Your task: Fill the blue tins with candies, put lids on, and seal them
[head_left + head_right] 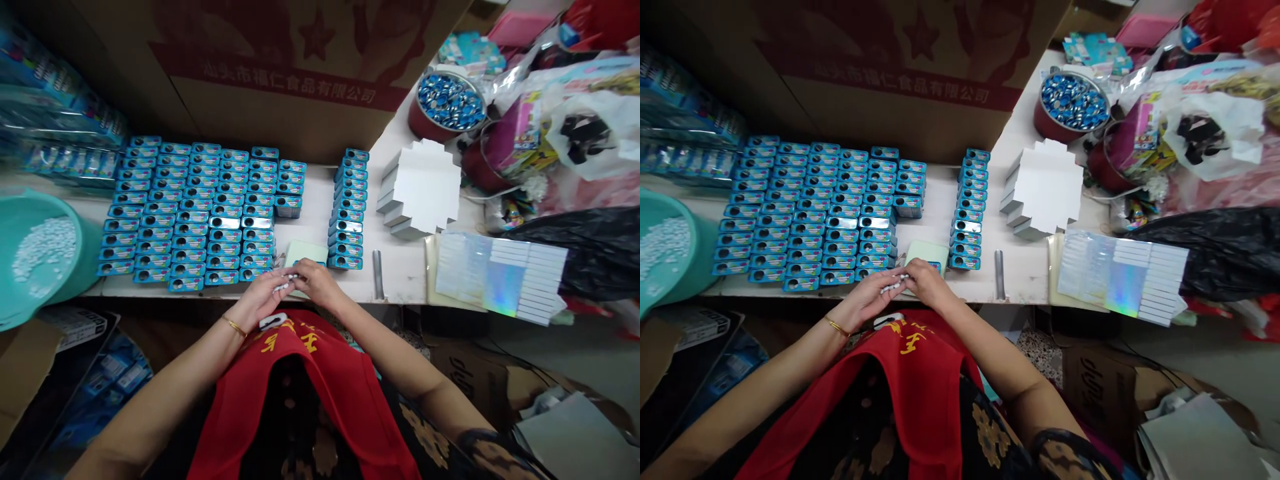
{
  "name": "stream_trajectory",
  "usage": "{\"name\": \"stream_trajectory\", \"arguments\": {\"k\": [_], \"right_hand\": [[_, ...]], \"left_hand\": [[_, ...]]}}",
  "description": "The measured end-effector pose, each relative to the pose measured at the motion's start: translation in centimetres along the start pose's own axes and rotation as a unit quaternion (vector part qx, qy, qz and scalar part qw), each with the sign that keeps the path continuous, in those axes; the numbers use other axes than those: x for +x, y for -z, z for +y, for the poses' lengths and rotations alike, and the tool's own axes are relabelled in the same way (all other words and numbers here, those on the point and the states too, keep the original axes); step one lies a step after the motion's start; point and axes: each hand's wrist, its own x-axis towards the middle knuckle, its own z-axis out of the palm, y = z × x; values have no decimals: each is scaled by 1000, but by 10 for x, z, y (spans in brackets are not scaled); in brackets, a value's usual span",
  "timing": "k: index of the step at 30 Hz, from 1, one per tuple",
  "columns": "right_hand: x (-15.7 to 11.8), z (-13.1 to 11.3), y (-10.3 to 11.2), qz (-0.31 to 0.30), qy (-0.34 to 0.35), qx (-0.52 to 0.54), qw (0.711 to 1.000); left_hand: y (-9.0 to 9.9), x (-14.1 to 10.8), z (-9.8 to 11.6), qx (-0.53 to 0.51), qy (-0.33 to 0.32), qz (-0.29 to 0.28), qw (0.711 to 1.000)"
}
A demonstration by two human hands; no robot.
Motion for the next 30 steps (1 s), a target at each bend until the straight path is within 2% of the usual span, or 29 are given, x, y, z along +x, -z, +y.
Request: {"name": "stream_trajectory", "arguments": {"k": [3,6,11,15,18,20,24,27,30], "right_hand": [[2,10,3,51,-48,39,997],[0,16,3,86,-73,32,993],[-3,17,-3,92,-55,-22,994],[-6,14,0,107,-35,-4,994],[-12,2,3,130,-21,17,991],[-16,-14,0,104,14,11,994],[-22,-45,-24,-17,85,-70,994],[-22,-57,-44,-84,106,-96,986],[-19,-62,-55,-108,113,-104,982]], "left_hand": [[-9,5,4,29,-10,25,999],[-11,9,5,49,-19,40,998],[-6,8,7,32,-22,56,998],[3,3,9,5,-24,57,998],[11,-2,7,-9,-23,53,998],[18,-6,3,-29,-13,34,999],[37,-21,-7,-64,56,24,996],[52,-38,-12,-85,92,79,989],[59,-51,-14,-95,105,133,981]]}}
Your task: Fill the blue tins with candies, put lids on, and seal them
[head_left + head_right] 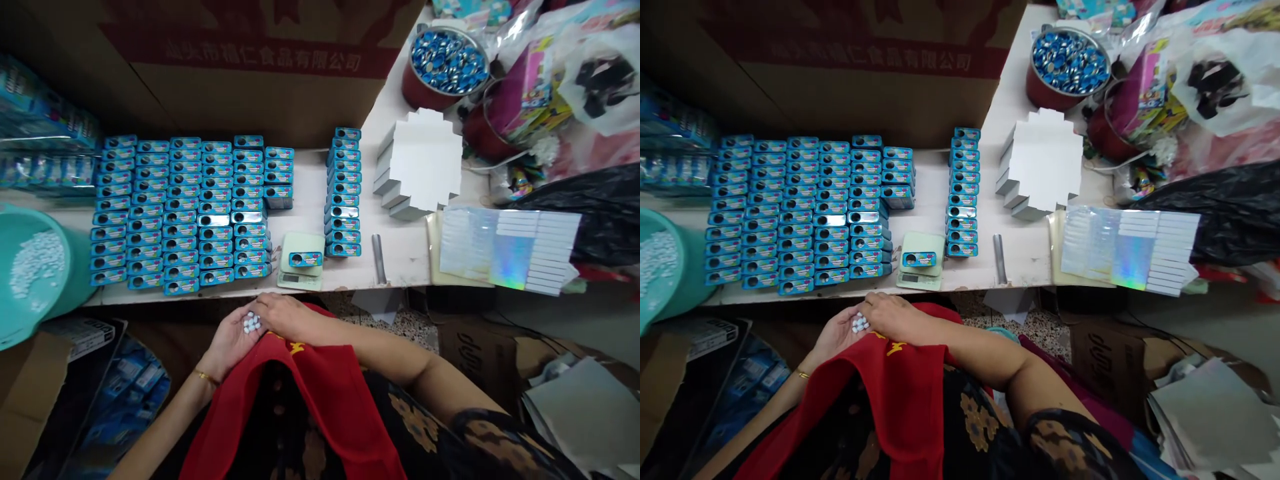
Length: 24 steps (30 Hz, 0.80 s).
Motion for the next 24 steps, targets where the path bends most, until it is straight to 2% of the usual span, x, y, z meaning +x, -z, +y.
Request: {"name": "stream_trajectory", "arguments": {"k": [5,12,17,20,24], "right_hand": [[5,-4,-2,3,-2,-43,999],[-2,2,2,-19,-28,-57,998],[-13,22,14,48,-37,-17,998],[-16,42,26,101,-70,22,992],[-13,67,42,134,-148,29,980]], "left_hand": [[0,-6,1,-15,-6,-5,1000],[-11,4,2,-15,-6,-47,999],[-33,14,4,-4,-14,-119,993],[-49,21,5,-1,-24,-155,988],[-66,29,5,38,-55,-151,986]]}}
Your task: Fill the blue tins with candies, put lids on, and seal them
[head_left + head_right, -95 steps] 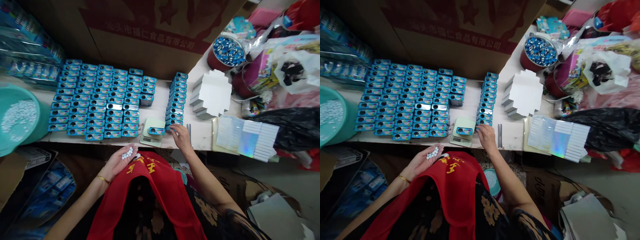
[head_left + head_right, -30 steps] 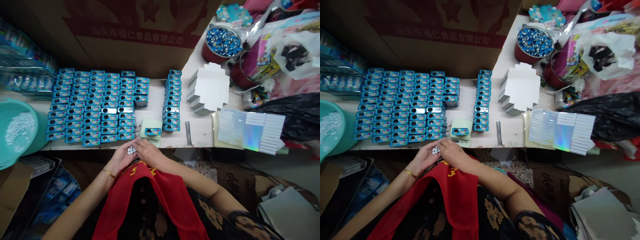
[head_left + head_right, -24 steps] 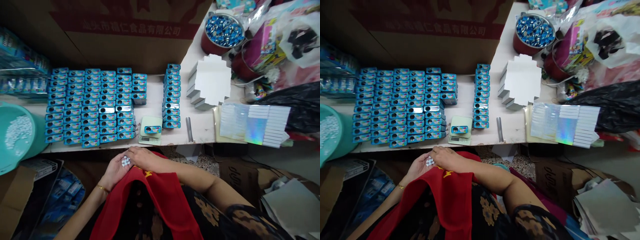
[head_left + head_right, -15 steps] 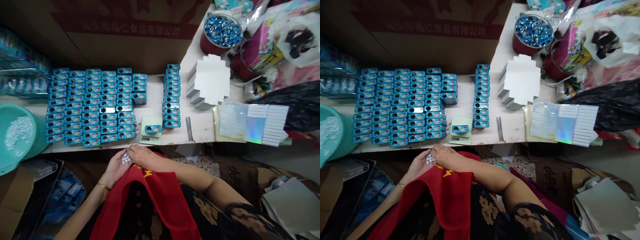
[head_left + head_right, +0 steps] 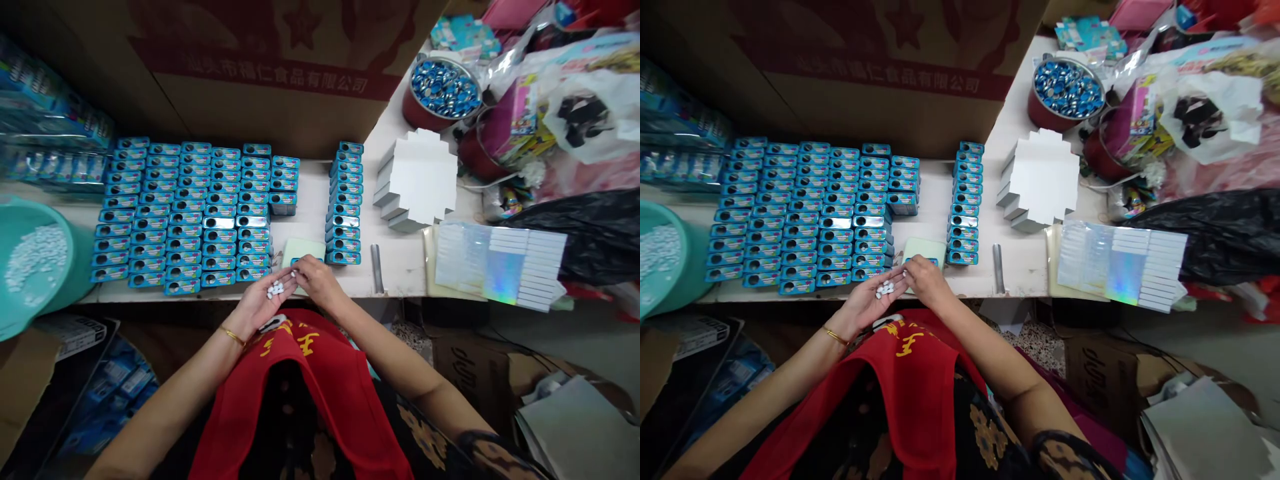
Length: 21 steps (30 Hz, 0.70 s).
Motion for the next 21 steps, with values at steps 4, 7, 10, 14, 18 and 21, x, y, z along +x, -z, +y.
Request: {"name": "stream_trajectory", "arguments": {"k": [4,7,10,14,18,21], "right_hand": [[8,9,5,-21,-64,-21,997],[6,10,5,-13,-70,-14,997],[0,9,6,32,-59,18,998],[-9,3,7,81,-42,74,993],[-15,4,6,135,-51,93,985],[-9,15,12,162,-68,96,980]], "left_hand": [[-7,5,1,50,-39,42,997],[-4,3,3,53,-48,43,997],[4,0,6,34,-37,45,998],[15,1,6,28,-18,43,999],[27,2,5,35,-6,44,998],[42,-4,8,31,-4,47,998]]}}
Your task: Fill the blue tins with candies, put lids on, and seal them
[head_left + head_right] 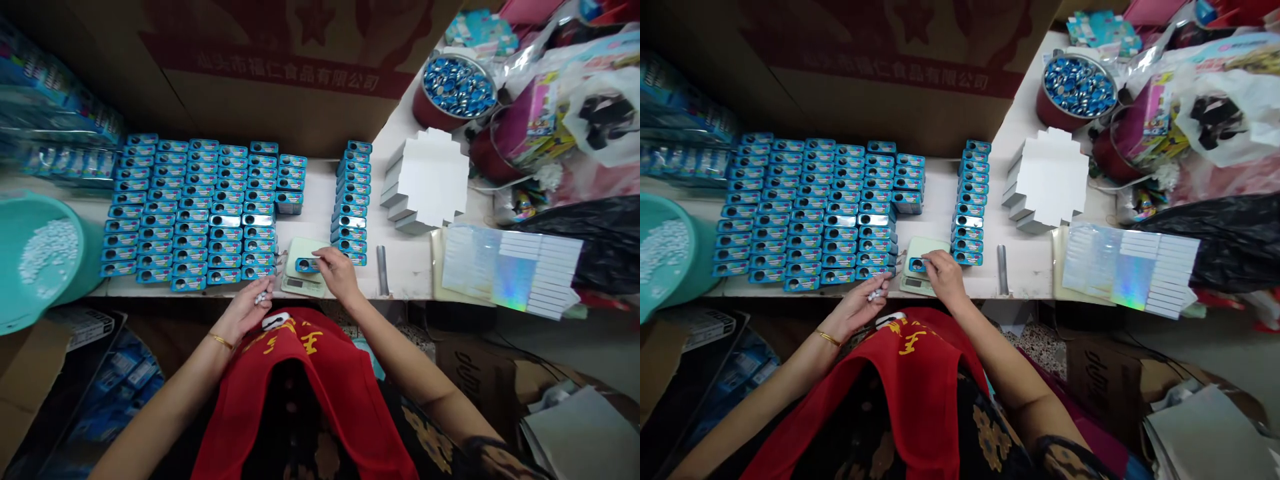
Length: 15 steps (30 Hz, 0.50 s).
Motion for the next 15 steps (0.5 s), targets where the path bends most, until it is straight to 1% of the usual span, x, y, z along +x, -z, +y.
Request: {"name": "stream_trajectory", "arguments": {"k": [2,3,5,7,10,12,13,15], "right_hand": [[17,7,2,-18,-2,-14,1000],[29,10,1,-42,-2,-30,999],[56,15,-8,-113,0,-79,990],[83,17,-27,-203,2,-139,969],[113,20,-65,-327,-2,-220,919],[123,22,-91,-373,-3,-256,892],[125,23,-102,-383,-3,-268,884],[127,28,-119,-392,-1,-278,877]], "left_hand": [[14,-6,2,-6,0,0,1000],[21,-10,3,-11,0,2,1000],[35,-17,4,-25,-5,9,1000],[47,-24,3,-43,-12,23,999],[58,-34,-1,-73,-27,49,996],[63,-40,-3,-90,-32,69,993],[64,-44,-5,-98,-33,81,991],[68,-49,-6,-111,-34,109,987]]}}
